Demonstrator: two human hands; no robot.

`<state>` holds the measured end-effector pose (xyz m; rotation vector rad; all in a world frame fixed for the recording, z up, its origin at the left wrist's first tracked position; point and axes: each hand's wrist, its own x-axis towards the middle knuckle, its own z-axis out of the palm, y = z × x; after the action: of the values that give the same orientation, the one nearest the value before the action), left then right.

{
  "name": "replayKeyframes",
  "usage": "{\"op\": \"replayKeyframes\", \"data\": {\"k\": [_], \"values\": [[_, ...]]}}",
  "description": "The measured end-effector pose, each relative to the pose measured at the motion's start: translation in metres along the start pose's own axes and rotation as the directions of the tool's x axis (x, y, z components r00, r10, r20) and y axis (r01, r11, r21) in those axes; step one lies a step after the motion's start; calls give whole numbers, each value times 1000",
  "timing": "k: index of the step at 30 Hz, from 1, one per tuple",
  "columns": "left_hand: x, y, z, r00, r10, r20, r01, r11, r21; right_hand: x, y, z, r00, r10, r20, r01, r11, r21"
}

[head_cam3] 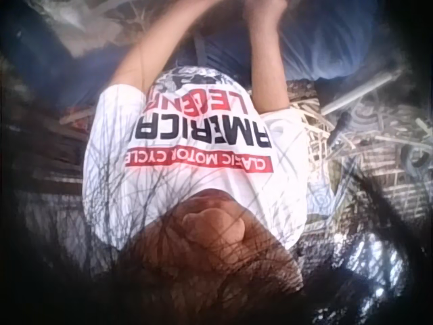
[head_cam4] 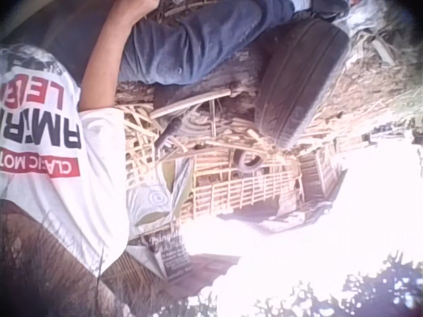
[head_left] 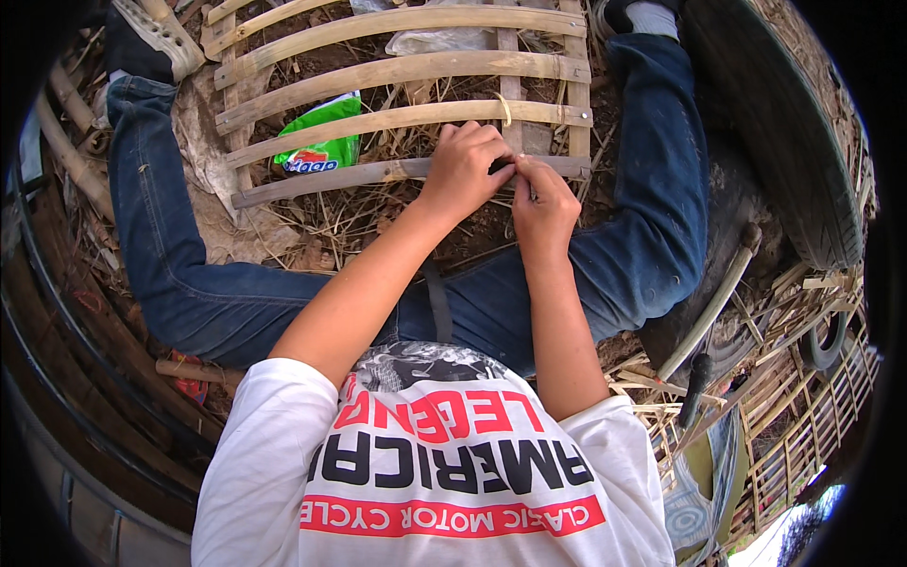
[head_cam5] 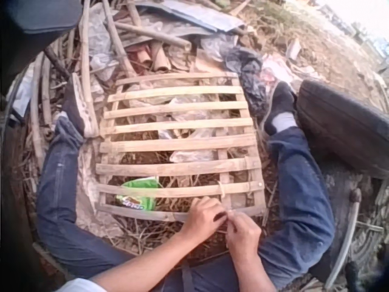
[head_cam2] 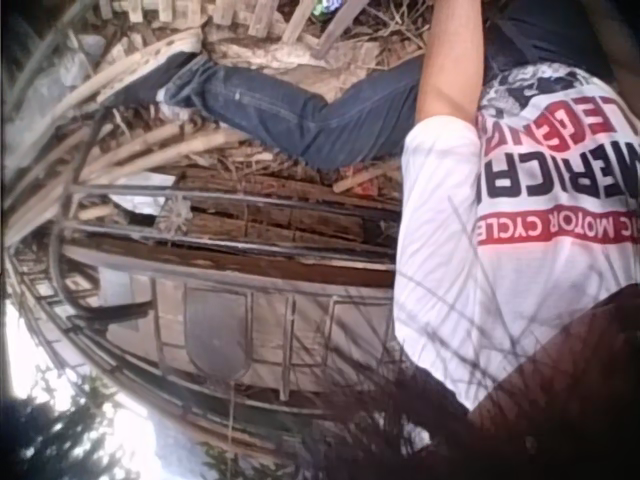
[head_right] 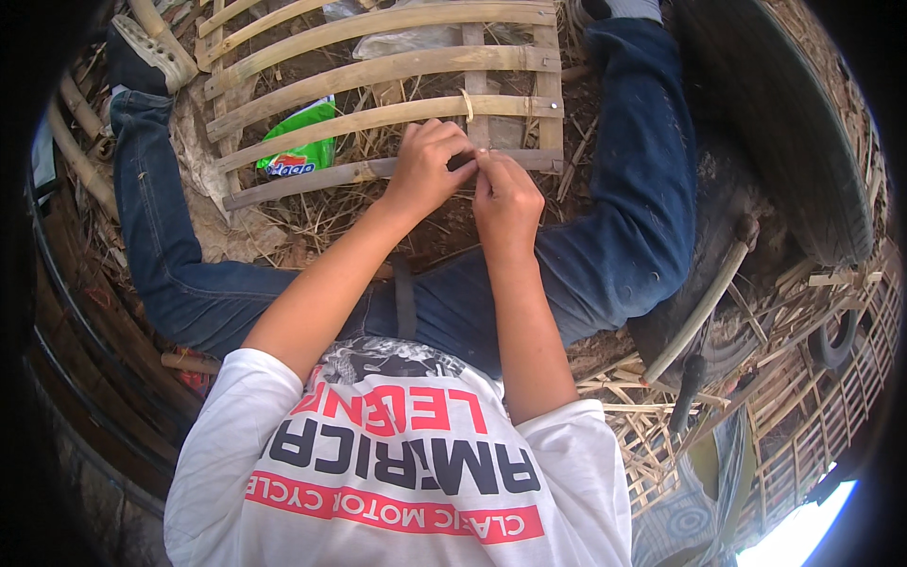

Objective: The person repairs a bamboo basket frame by aligning bamboo slats and securing them with nails using a hammer.

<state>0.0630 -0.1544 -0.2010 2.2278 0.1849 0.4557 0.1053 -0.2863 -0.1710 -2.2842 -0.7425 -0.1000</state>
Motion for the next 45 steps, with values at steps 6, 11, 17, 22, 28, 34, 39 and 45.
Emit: {"op": "replayKeyframes", "data": {"k": [6, 11, 17, 22, 28, 34, 39, 45], "values": [[1, -2, 4, 999, 1, 40, -3, 999, 50, 0, 0, -1, 1000, -12, -3, 12, 1000, -19], [0, -8, 4, 999, 23, 44, -23, 1000, -10, -2, -2, 1, 999, -37, -3, 37, 999, -37], [-2, -8, 5, 999, 20, 25, -20, 1000, -11, -3, -3, 2, 999, -51, 13, 51, 996, -68], [-3, -5, 8, 1000, 2, -16, -2, 1000, 0, -7, 1, 5, 996, -86, -4, 85, 993, -80], [-4, -11, 7, 997, 64, -46, -65, 998, -24, -9, -1, -3, 996, -72, 47, 76, 993, -86], [-4, -18, 10, 994, 86, 65, -84, 996, -35, -16, -10, -10, 990, 7, 140, 8, 994, -110], [-6, -15, 9, 997, 53, 56, -52, 998, -19, -14, -18, -10, 991, 30, 132, -17, 995, -97], [-1, -8, 0, 990, -47, 130, 52, 998, -43, -19, -25, -28, 937, 348, -25, -342, 930, 133]]}}
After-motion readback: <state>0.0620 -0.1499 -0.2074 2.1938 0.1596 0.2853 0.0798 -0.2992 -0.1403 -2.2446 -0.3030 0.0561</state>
